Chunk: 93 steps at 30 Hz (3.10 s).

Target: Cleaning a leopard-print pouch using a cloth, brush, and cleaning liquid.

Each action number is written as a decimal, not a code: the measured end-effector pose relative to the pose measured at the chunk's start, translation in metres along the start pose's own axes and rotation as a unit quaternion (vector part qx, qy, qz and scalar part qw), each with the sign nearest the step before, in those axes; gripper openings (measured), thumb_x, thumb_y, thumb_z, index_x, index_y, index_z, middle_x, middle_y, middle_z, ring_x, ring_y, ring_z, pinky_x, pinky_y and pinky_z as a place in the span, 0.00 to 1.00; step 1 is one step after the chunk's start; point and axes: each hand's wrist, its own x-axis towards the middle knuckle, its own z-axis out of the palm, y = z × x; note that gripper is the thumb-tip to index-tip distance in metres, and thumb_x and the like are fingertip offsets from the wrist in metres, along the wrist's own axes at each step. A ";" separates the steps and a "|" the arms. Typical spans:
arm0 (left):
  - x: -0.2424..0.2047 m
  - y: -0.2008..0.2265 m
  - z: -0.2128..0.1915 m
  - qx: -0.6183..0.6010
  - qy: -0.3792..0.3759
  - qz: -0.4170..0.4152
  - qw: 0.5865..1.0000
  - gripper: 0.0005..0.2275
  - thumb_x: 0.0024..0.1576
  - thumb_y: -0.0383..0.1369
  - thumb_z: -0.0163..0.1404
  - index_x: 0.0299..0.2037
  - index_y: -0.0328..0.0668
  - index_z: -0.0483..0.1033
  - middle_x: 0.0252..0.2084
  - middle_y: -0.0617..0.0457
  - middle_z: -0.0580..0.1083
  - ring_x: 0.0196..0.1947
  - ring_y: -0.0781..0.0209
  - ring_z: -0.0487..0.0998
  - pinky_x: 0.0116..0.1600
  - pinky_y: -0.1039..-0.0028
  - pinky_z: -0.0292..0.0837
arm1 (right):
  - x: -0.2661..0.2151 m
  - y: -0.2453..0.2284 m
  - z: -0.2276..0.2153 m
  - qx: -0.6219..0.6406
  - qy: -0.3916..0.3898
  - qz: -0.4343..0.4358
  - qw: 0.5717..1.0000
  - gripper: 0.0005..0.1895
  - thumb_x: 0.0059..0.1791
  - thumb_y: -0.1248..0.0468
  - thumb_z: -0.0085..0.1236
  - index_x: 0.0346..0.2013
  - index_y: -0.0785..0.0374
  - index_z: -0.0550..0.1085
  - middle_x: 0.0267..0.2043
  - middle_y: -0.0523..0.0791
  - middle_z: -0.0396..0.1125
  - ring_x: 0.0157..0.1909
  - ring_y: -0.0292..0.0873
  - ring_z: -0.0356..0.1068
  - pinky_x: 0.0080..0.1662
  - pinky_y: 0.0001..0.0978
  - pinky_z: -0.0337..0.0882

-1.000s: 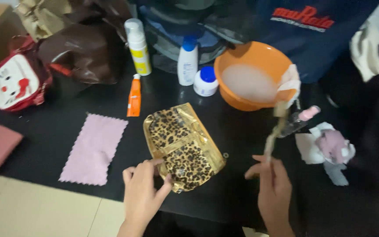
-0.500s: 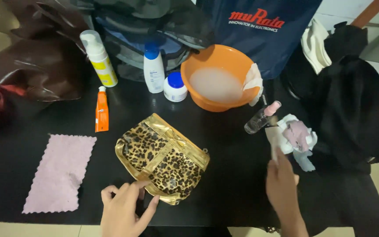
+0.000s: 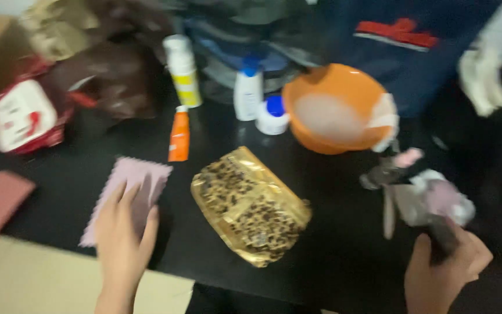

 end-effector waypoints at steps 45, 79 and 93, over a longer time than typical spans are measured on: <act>0.030 0.157 0.047 -0.200 -0.548 0.147 0.799 0.43 0.57 0.63 0.09 0.73 0.49 0.58 0.77 0.51 0.55 0.78 0.50 0.45 0.73 0.53 0.35 | -0.056 -0.142 0.046 0.057 -0.358 -0.042 0.931 0.86 0.14 0.29 0.89 0.73 0.56 0.49 0.78 0.51 0.45 0.78 0.54 0.44 0.66 0.70 0.45; 0.093 0.016 -0.044 -0.141 0.176 -0.041 0.973 0.12 0.67 0.36 0.47 0.53 0.39 0.60 0.53 0.44 0.55 0.56 0.50 0.59 0.59 0.58 0.58 | -0.044 -0.159 0.019 0.262 -0.211 -0.271 0.902 0.12 0.36 0.44 0.68 0.33 0.33 0.81 0.41 0.24 0.74 0.51 0.30 0.70 0.59 0.66 0.43; 0.110 0.018 -0.018 0.075 -0.341 -0.182 0.919 0.41 0.55 0.58 0.46 0.77 0.67 0.37 0.81 0.46 0.29 0.79 0.37 0.27 0.71 0.32 0.29 | -0.052 -0.150 0.027 0.210 -0.384 -0.158 0.885 0.27 0.25 0.60 0.62 0.37 0.35 0.84 0.36 0.29 0.72 0.51 0.34 0.69 0.62 0.66 0.44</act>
